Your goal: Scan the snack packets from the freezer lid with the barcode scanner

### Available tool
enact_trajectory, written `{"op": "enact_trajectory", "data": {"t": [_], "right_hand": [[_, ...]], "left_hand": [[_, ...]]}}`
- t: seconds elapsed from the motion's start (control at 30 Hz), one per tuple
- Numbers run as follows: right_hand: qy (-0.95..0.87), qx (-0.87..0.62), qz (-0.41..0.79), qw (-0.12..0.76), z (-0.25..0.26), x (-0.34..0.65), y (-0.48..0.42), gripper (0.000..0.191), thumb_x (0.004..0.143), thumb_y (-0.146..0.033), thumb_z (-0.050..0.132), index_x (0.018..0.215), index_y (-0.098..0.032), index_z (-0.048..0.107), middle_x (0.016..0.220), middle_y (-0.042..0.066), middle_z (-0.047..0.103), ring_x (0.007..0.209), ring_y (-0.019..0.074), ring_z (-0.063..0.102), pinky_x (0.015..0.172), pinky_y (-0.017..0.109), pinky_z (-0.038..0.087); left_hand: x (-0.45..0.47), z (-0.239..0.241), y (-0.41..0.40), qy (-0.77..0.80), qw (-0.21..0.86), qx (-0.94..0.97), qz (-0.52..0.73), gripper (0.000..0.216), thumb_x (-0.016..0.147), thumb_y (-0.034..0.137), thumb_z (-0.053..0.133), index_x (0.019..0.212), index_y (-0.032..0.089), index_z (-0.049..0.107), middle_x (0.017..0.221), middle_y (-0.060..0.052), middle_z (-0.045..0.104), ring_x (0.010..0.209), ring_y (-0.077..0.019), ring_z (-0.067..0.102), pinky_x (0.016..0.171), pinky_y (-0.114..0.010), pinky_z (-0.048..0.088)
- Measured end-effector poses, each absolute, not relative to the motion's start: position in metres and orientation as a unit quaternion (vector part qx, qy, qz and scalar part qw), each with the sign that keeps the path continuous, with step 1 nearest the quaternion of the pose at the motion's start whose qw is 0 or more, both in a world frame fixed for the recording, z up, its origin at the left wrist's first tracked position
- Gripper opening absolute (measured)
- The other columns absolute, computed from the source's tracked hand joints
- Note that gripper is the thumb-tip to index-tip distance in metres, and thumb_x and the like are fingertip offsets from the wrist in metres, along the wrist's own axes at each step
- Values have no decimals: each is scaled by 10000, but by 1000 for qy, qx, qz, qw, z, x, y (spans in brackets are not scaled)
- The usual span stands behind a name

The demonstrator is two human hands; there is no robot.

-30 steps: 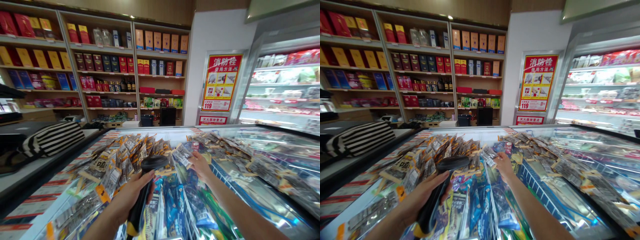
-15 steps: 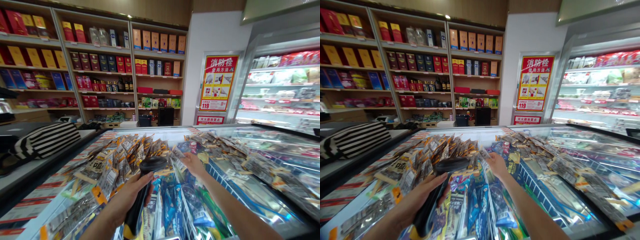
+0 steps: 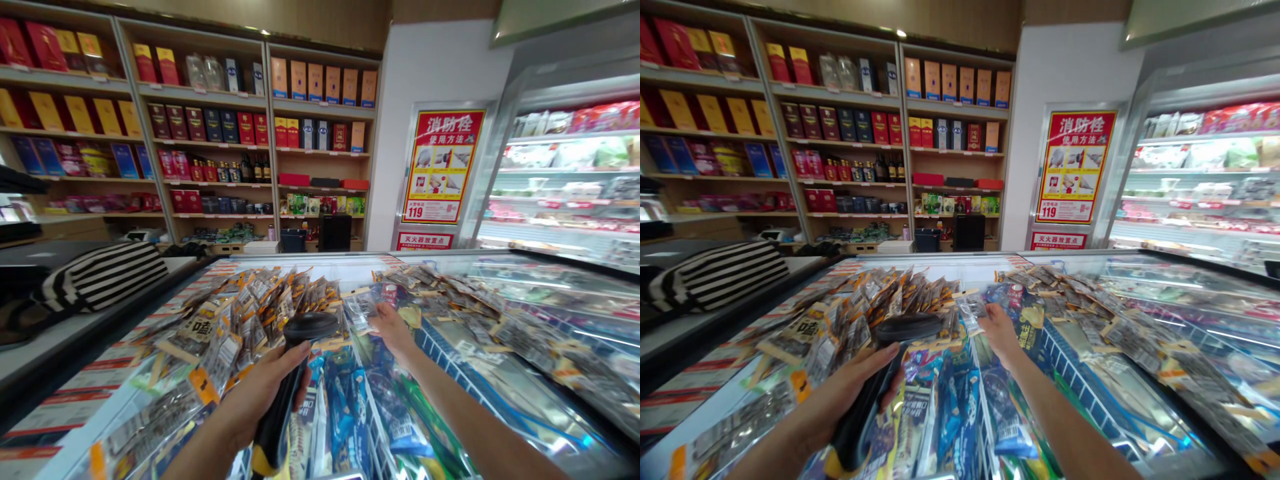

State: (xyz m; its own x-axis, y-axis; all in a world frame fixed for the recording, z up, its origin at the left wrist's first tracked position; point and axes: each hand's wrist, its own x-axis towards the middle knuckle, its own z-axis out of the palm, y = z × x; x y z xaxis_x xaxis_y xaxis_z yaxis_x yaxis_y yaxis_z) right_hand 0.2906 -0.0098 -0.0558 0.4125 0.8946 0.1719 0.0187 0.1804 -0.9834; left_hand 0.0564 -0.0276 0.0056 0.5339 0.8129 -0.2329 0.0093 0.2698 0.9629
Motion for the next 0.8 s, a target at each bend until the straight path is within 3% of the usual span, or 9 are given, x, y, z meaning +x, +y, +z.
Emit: {"op": "enact_trajectory", "data": {"t": [0.23, 0.5, 0.8], "right_hand": [[-431, -544, 322, 644, -59, 291, -7, 147, 589, -237, 510, 714, -193, 448, 608, -36, 528, 603, 142, 519, 560, 256, 400], [-493, -591, 205, 605, -66, 297, -1, 117, 626, -236, 462, 733, -188, 461, 627, -20, 533, 627, 148, 516, 565, 257, 393], [-493, -596, 195, 604, -63, 293, -4, 120, 634, -267, 464, 724, -188, 457, 632, -16, 541, 621, 142, 513, 573, 253, 395]], "left_hand": [[55, 1, -26, 390, 701, 514, 304, 294, 694, 449, 494, 667, 156, 483, 500, 26, 522, 391, -71, 440, 386, -186, 334], [54, 2, -26, 357, 713, 525, 298, 269, 708, 421, 492, 696, 153, 491, 520, 25, 523, 401, -67, 436, 400, -189, 342], [53, 3, -26, 366, 732, 498, 285, 300, 694, 440, 502, 744, 144, 500, 528, 19, 529, 400, -67, 442, 390, -183, 334]]}}
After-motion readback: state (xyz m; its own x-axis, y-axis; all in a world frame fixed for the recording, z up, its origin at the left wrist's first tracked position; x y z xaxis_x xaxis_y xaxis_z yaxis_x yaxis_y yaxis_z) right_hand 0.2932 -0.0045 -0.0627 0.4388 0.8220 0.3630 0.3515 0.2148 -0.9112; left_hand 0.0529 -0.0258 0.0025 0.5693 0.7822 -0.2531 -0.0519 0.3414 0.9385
